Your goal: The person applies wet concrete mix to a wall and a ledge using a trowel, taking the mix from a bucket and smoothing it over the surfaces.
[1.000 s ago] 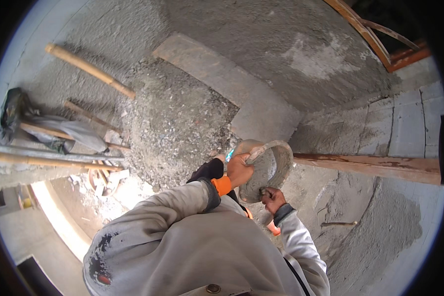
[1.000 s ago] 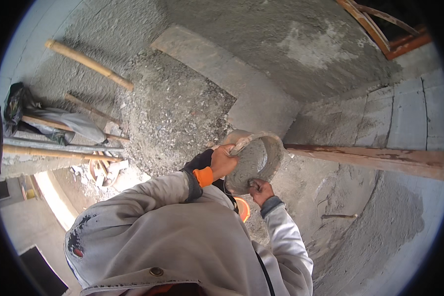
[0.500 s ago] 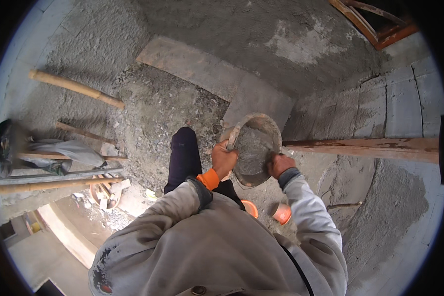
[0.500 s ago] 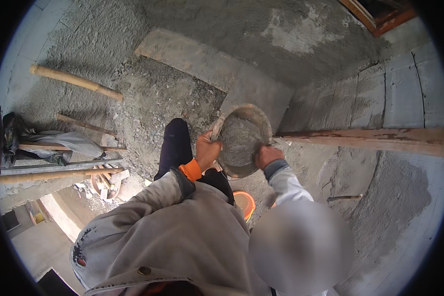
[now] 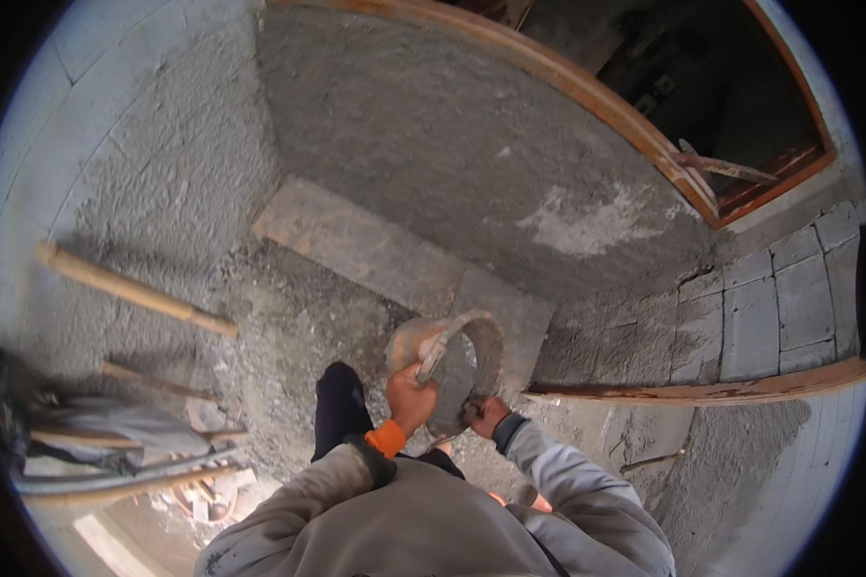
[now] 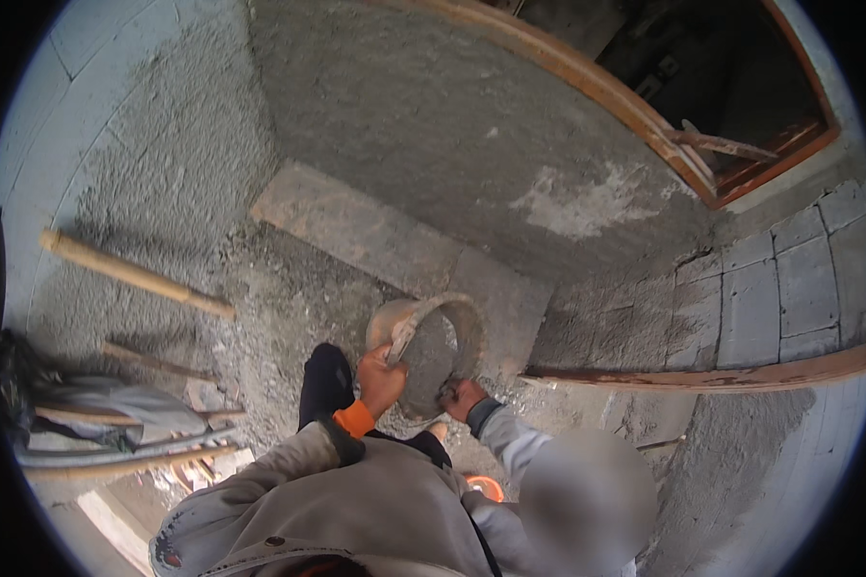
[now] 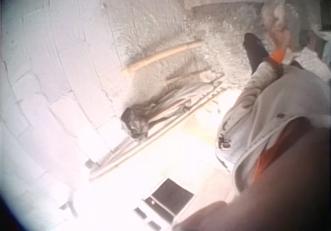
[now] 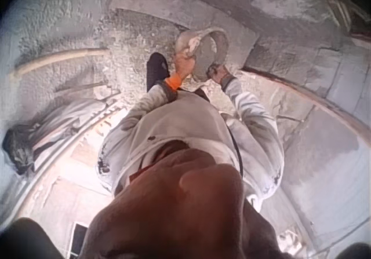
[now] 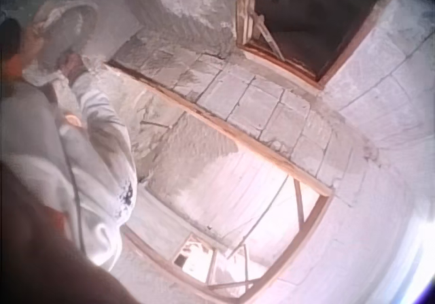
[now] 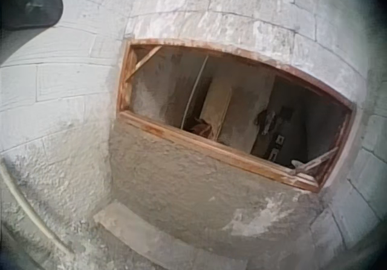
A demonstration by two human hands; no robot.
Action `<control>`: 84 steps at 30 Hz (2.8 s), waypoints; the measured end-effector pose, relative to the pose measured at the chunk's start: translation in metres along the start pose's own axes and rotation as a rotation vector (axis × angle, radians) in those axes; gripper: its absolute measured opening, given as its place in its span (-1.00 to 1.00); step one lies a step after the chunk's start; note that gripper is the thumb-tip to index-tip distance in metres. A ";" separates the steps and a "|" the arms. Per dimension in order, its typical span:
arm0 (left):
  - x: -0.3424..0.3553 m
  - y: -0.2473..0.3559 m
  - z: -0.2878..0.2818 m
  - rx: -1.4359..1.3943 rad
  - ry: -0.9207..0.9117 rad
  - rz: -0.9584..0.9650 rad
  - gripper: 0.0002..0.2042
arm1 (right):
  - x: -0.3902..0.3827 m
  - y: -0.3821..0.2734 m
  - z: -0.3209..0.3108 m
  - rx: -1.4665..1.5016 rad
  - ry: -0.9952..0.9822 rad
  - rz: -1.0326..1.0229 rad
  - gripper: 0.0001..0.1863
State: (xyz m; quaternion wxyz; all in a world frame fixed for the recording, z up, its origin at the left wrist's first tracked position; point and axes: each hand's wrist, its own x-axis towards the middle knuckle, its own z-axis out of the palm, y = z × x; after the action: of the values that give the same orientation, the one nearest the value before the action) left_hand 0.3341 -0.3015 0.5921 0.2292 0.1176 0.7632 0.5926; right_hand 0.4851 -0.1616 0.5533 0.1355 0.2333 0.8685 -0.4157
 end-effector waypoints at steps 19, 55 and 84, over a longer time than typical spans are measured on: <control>0.102 0.086 -0.079 -0.316 -0.164 -0.192 -0.74 | 0.006 -0.159 -0.070 -0.005 0.170 0.359 -0.53; 0.286 0.031 -0.062 -0.191 0.310 -0.242 -0.58 | -0.375 -0.222 -0.607 -0.658 3.408 -0.591 -0.76; 0.143 0.125 -0.058 -0.048 -0.260 0.027 -0.85 | 0.069 -0.179 -0.124 0.722 -0.226 0.245 -0.82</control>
State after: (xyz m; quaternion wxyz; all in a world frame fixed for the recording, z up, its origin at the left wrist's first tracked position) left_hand 0.1695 -0.2528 0.6931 0.3212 0.1982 0.7109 0.5935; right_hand 0.3279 -0.1413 0.7179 0.1880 0.3208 0.6118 -0.6982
